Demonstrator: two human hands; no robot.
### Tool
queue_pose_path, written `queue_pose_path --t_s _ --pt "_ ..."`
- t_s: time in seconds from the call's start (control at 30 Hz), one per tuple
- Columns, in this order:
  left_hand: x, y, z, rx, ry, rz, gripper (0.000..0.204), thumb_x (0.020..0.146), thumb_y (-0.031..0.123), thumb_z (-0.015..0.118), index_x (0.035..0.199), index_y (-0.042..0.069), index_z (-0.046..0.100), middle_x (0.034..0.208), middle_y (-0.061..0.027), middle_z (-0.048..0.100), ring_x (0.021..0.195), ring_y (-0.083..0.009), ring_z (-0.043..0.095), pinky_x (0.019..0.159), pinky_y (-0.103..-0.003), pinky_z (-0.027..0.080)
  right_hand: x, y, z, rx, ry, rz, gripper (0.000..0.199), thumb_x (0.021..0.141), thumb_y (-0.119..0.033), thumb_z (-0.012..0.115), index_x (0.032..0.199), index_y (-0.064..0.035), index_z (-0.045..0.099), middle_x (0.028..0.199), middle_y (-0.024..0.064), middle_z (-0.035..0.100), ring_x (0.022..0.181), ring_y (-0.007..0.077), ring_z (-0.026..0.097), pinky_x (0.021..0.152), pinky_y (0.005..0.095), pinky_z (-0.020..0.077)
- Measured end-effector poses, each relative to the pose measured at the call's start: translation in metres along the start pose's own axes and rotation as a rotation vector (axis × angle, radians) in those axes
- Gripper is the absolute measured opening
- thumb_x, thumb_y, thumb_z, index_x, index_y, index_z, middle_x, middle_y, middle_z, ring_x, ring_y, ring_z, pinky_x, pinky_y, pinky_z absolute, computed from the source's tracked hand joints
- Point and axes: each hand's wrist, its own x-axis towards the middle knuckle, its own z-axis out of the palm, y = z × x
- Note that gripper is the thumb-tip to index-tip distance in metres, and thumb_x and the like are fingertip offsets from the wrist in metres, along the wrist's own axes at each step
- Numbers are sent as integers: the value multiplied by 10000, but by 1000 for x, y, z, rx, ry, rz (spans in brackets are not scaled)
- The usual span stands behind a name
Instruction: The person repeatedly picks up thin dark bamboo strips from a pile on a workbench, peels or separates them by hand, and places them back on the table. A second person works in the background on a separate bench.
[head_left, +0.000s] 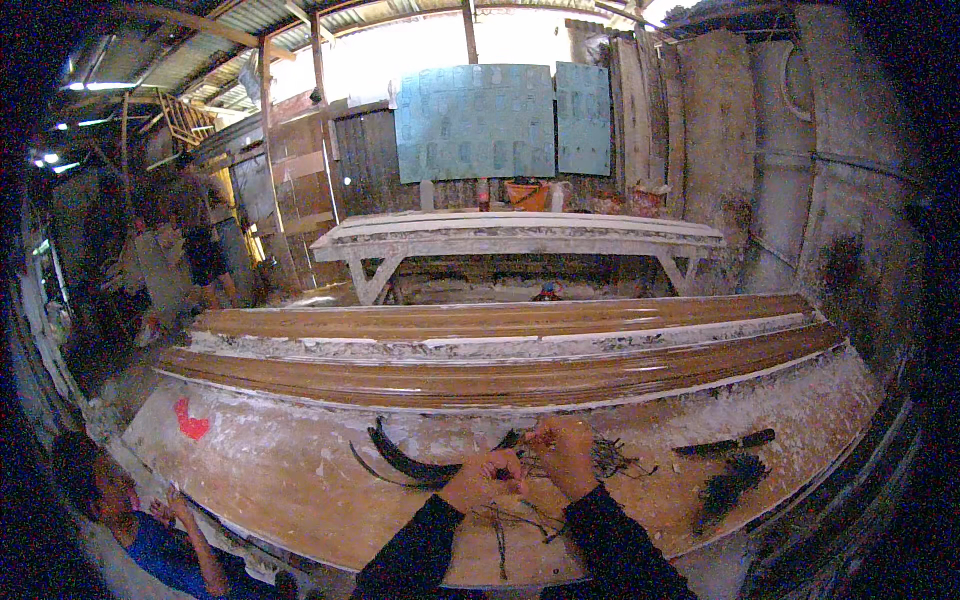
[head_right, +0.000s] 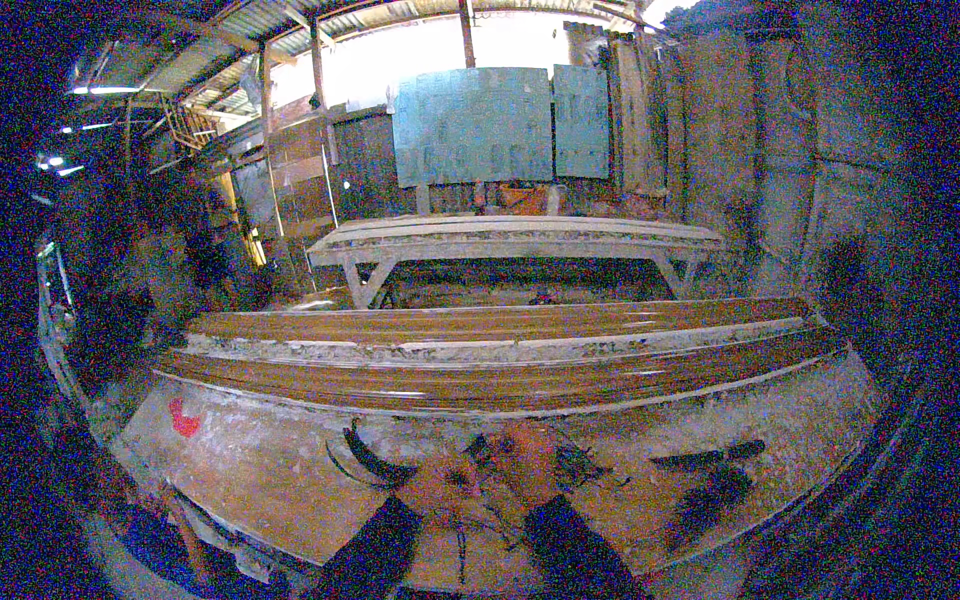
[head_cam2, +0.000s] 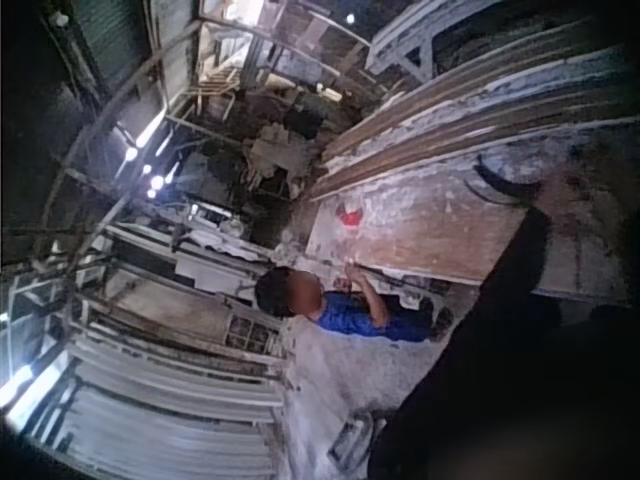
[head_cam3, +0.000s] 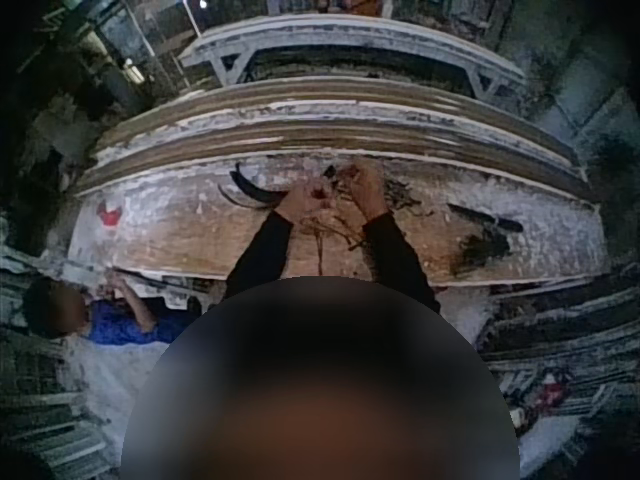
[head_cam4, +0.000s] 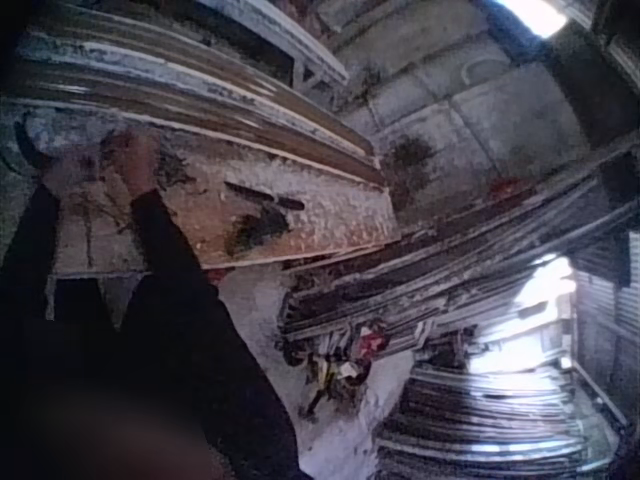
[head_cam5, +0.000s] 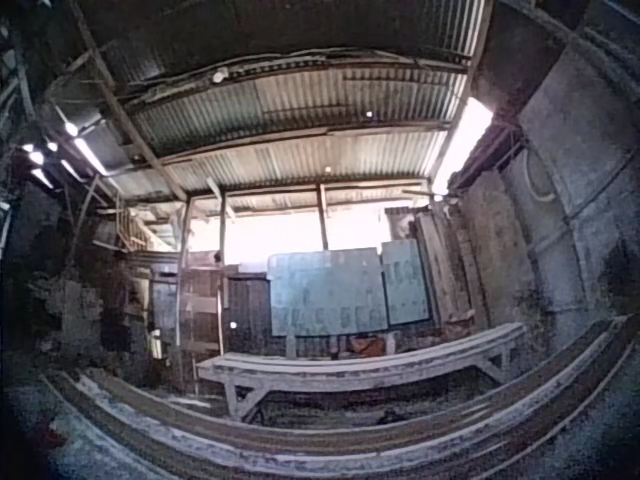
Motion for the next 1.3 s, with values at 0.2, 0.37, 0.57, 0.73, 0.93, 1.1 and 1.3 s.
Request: queue_pose_path --t_s 0.2,0.37,0.57,0.73,0.93,1.1,1.3 --pt "-5 -4 0 -92 68 -86 156 716 142 649 670 78 514 653 13 498 645 -89 477 609 -233 395 4 6 1 -32 257 -216 209 541 43 601 702 -82 555 742 82 584 744 263 554 654 344 427" --pt "-3 -14 -16 213 568 -121 204 696 169 669 636 56 510 607 8 489 582 -94 448 565 -237 381 3 8 -3 109 107 -212 172 602 39 610 732 -69 579 779 72 584 786 232 563 715 335 435" --pt "-7 -8 -29 321 964 -253 173 673 163 675 636 47 551 612 -14 533 586 -104 480 564 -241 392 -4 5 -6 880 -633 259 79 724 -107 638 788 -62 630 1035 64 528 933 182 520 826 319 402" --pt "-6 -11 -30 214 944 -111 119 660 145 680 674 51 608 632 -28 568 593 -122 514 572 -260 405 -8 -1 1 829 -821 75 187 726 -207 648 843 -62 643 1108 69 505 1034 184 458 902 333 343" --pt "-6 -13 -26 236 676 -189 111 660 144 683 704 55 633 681 -36 599 639 -124 542 631 -265 426 -2 -1 -5 677 -660 -104 146 713 -180 658 797 -62 643 860 43 611 978 199 492 911 346 324" --pt "-3 -9 -20 234 335 -147 133 699 179 668 688 58 614 686 -22 590 661 -111 537 649 -269 434 -5 1 -2 568 -340 122 67 672 -100 667 713 -64 628 750 35 612 820 175 554 762 312 422" --pt "-6 -11 1 -342 -134 -116 177 739 214 646 701 74 544 715 8 546 692 -96 510 669 -240 414 0 18 9 115 67 -107 142 612 -8 648 727 -65 587 693 61 577 679 175 563 616 284 443"
